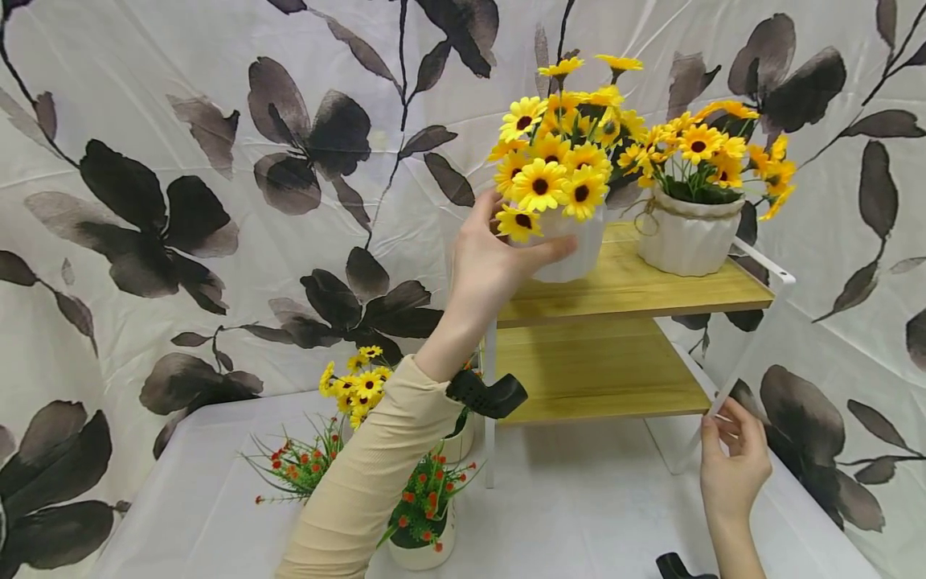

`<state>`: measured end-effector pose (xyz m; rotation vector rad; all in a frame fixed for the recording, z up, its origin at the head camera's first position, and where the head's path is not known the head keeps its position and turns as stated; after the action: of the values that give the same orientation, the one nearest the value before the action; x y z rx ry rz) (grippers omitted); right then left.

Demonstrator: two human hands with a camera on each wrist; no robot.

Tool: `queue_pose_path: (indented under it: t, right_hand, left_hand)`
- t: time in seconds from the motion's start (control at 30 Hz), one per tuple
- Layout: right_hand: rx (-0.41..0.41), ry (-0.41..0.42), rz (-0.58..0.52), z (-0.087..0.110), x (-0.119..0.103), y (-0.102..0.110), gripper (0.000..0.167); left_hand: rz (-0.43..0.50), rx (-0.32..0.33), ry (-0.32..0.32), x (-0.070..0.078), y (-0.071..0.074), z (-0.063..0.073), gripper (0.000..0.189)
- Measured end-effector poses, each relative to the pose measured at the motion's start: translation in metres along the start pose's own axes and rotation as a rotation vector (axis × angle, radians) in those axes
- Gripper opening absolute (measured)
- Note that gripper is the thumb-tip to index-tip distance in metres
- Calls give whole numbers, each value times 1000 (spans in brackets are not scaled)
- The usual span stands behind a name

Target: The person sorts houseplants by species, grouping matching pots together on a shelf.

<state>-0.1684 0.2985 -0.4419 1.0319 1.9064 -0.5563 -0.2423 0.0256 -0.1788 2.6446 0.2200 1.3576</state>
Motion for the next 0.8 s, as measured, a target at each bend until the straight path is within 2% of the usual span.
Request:
queue_pose_path:
  t: [0.17,0.37,0.63,0.8]
  right_hand:
    - [-3,0,-3,0,0,1,32]
    - [5,13,-2,-1,-1,1,32]
    - [5,4,0,0,1,1,32]
    - [6,1,-3,-2,5,-1,32]
  left_hand:
    - [-95,-38,35,2,-6,-9,78]
    - [-78,-85,34,5,-16,-16,78]
    - [-109,-89,75,8,-36,-18,74]
    - [-97,-96,78,5,-48,-21,81]
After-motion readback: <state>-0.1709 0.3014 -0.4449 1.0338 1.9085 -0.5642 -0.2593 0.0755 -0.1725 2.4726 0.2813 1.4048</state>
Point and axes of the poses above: each hand's wrist, its own z-axis away from the middle knuckle, its own y-axis out of the back of the hand, x = y × z, the point moved 2 cm from there along -z, towards the middle knuckle, and after that the axes turned 6 degrees about -y, right-handed, at the moved point
